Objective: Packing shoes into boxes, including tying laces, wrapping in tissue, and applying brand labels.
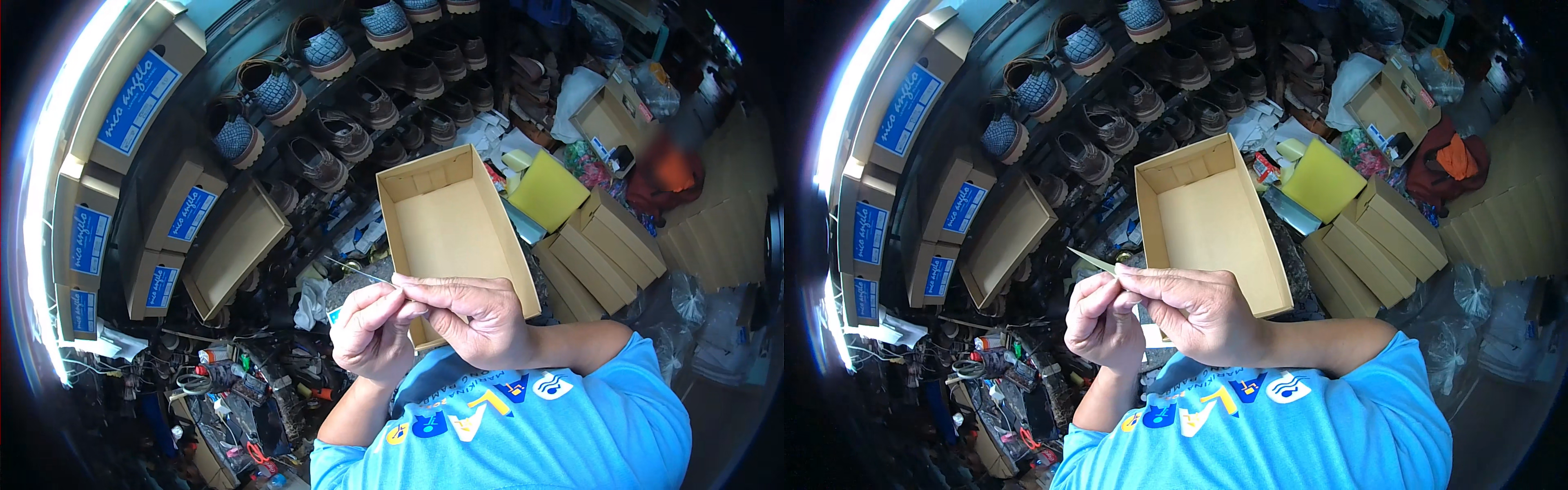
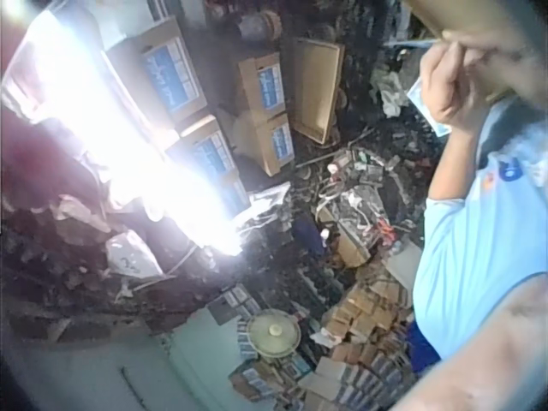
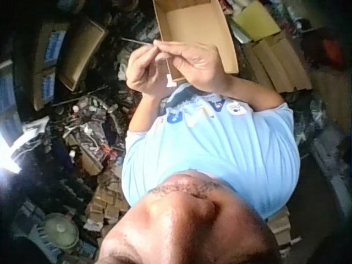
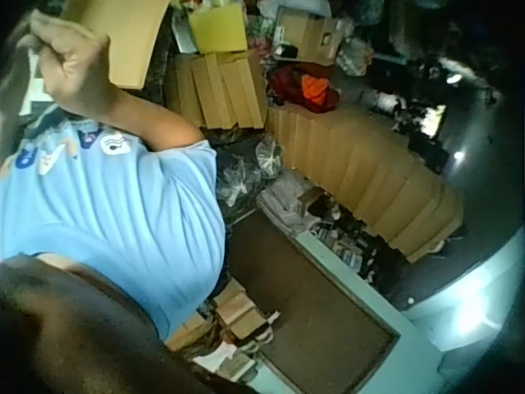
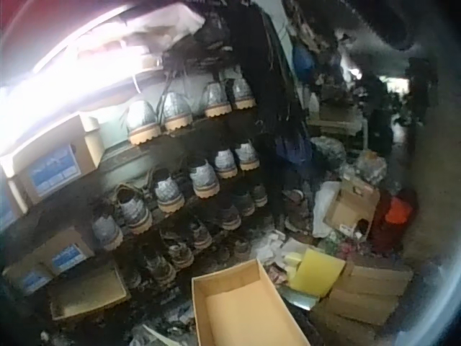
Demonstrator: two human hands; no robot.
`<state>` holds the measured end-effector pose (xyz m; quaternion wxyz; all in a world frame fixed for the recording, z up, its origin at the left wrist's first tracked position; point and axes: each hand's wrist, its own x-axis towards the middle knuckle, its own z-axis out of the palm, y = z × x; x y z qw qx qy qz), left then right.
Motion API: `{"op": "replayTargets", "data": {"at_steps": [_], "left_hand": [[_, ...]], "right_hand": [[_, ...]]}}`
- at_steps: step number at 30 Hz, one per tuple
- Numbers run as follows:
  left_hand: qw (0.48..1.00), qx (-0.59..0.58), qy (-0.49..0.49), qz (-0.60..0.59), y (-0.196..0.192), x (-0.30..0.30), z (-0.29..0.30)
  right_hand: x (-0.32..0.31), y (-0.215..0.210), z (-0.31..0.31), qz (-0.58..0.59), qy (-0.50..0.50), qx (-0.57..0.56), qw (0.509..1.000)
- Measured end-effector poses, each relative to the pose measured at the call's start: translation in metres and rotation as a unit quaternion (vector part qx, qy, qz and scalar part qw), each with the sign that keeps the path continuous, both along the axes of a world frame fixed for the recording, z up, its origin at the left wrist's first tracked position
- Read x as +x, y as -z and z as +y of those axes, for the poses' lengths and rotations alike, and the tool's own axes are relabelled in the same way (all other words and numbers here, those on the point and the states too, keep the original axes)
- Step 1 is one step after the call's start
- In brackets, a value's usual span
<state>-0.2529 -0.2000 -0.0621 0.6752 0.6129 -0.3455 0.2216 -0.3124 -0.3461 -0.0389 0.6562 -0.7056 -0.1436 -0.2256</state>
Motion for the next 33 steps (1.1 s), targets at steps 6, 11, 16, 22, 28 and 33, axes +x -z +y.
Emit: {"op": "replayTargets", "data": {"at_steps": [6,11,16,22,28,33], "left_hand": [[0.986,-0.050,0.056,0.150,0.003,-0.008,-0.008],[0.964,-0.105,0.156,0.188,-0.002,-0.010,-0.016],[0.964,-0.050,0.132,0.227,-0.003,-0.004,-0.017],[0.967,-0.065,0.019,0.246,0.006,0.030,0.053],[0.948,-0.111,0.045,0.294,0.006,0.015,0.056],[0.952,-0.083,0.024,0.293,0.012,0.004,0.055]], "right_hand": [[-0.001,-0.002,-0.009,0.044,-0.045,0.065,0.996],[0.002,0.009,-0.018,0.181,-0.091,0.244,0.948],[0.013,0.011,-0.047,0.118,-0.016,0.134,0.984],[0.090,0.073,-0.194,0.110,0.296,0.247,0.916],[0.154,0.235,-0.253,0.264,0.323,-0.096,0.904],[0.152,0.229,-0.242,0.372,0.321,-0.225,0.841]]}}
